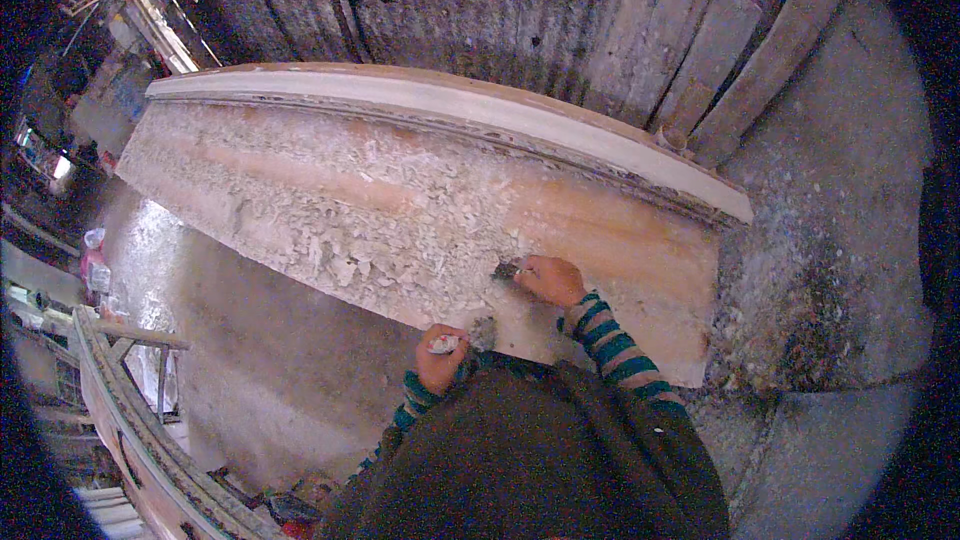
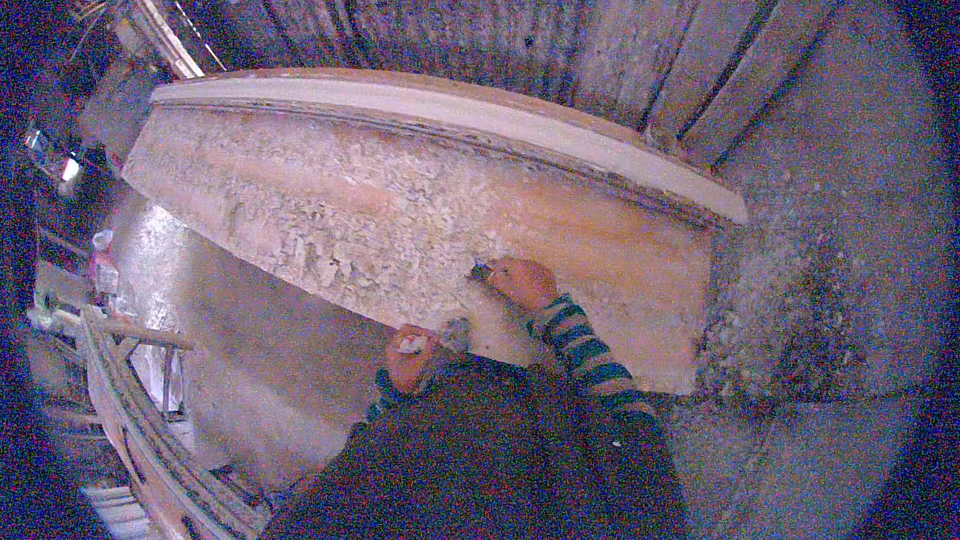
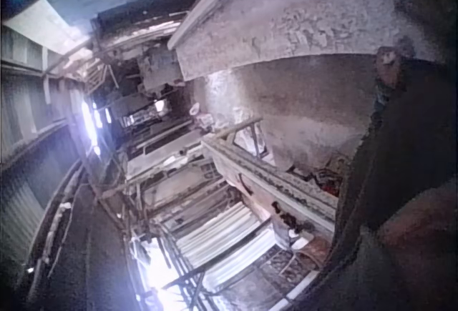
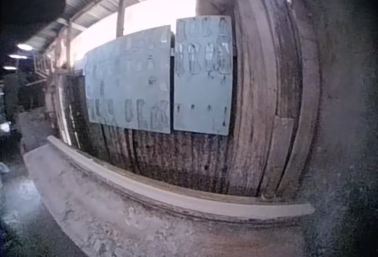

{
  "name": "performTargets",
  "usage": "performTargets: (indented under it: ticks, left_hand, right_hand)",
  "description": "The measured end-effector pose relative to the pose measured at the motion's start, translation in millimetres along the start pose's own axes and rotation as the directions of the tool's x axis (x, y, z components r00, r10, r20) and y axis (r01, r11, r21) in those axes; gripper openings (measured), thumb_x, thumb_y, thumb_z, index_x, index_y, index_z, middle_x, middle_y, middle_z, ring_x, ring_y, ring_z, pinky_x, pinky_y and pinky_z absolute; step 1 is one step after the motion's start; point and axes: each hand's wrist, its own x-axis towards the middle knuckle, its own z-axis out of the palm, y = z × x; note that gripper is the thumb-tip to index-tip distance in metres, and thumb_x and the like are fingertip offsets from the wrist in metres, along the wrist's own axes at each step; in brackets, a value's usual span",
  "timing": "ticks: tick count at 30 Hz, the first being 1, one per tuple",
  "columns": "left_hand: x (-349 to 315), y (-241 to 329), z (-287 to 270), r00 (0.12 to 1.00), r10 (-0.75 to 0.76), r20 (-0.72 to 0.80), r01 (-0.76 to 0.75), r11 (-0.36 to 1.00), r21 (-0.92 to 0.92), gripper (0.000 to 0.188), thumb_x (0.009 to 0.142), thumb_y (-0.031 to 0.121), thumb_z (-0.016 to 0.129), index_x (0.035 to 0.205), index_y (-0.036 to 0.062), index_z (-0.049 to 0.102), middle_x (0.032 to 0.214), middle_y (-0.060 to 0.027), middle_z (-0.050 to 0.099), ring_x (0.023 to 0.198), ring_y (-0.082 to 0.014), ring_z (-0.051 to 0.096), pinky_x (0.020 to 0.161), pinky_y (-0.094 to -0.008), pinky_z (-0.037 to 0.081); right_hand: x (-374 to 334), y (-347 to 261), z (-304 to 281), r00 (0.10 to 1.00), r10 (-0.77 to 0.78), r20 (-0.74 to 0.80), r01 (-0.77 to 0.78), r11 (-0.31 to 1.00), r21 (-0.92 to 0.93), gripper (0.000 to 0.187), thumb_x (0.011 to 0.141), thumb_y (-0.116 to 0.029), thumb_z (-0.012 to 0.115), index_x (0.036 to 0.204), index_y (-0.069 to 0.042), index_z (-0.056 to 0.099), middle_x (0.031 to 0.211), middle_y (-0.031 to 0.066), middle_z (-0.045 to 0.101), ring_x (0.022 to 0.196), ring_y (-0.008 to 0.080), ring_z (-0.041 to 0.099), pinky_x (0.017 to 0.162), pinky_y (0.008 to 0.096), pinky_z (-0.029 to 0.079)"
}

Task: The person scrapes a thick white residue from the surface of a large wooden board using two metal scrapers. They work along the length of the board, removing chunks of the material and clearing the surface.

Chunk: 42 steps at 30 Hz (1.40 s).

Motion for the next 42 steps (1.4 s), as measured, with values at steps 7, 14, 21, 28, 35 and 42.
performTargets:
  ticks: [7,14,21,28,35,42]
  left_hand:
    - [7.6,13.7,18.5,0.992,-0.039,0.120,0.048,0.996,-0.071,0.011,0.077,0.006,0.066,0.085,0.0037,0.059,0.082,-0.0051,0.060,0.074,-0.0116,0.056,0.067,-0.0264,0.046]
    - [35.9,-9.1,86.1,0.968,0.018,0.251,-0.006,0.999,-0.049,0.010,0.075,0.007,0.064,0.084,0.0069,0.060,0.075,-0.0050,0.060,0.068,-0.0139,0.056,0.062,-0.0272,0.046]
    - [113.9,31.4,11.9,0.990,-0.093,-0.104,0.118,0.955,0.270,0.005,0.077,0.005,0.062,0.080,0.0056,0.058,0.071,-0.0035,0.060,0.064,-0.0116,0.055,0.059,-0.0277,0.046]
    - [146.8,53.7,4.9,0.954,0.296,0.039,-0.298,0.948,0.109,0.006,0.079,0.002,0.060,0.081,0.0062,0.056,0.074,-0.0006,0.056,0.067,-0.0088,0.052,0.061,-0.0246,0.045]
    - [142.7,-14.9,77.8,0.955,0.099,0.278,-0.126,0.989,0.081,0.007,0.073,0.007,0.064,0.076,0.0064,0.058,0.066,-0.0008,0.055,0.062,-0.0109,0.050,0.058,-0.0279,0.044]
    - [190.7,36.3,-12.8,0.886,0.464,-0.003,-0.444,0.850,0.282,0.005,0.080,0.007,0.061,0.082,0.0048,0.056,0.074,-0.0048,0.059,0.069,-0.0109,0.057,0.059,-0.0263,0.046]
  right_hand:
    - [15.7,-14.3,-20.9,0.997,-0.043,0.071,0.059,0.965,-0.256,0.037,0.075,-0.045,0.059,0.086,-0.011,0.064,0.075,0.0142,0.064,0.073,0.0338,0.062,0.064,0.0466,0.048]
    - [15.3,-66.0,-53.5,0.995,-0.095,-0.033,0.078,0.933,-0.350,0.033,0.077,-0.041,0.060,0.088,-0.010,0.062,0.075,0.0134,0.064,0.071,0.0335,0.062,0.062,0.0475,0.048]
    - [-86.8,33.0,-95.6,0.943,0.302,-0.137,-0.330,0.897,-0.295,0.038,0.075,-0.049,0.061,0.088,-0.013,0.063,0.077,0.0134,0.064,0.074,0.0329,0.062,0.063,0.0448,0.048]
    - [-180.9,81.6,-66.1,0.820,0.541,-0.187,-0.548,0.836,0.020,0.034,0.073,-0.044,0.065,0.087,-0.013,0.064,0.073,0.0138,0.064,0.071,0.0320,0.062,0.061,0.0421,0.046]
    - [-190.4,77.2,-67.0,0.855,0.486,-0.182,-0.475,0.874,0.104,0.035,0.074,-0.045,0.065,0.089,-0.013,0.064,0.073,0.0136,0.065,0.072,0.0315,0.063,0.062,0.0414,0.047]
    - [-204.3,106.4,-56.9,0.902,0.431,-0.023,-0.432,0.902,-0.026,0.033,0.076,-0.045,0.063,0.091,-0.015,0.063,0.077,0.0132,0.065,0.073,0.0330,0.063,0.063,0.0424,0.047]
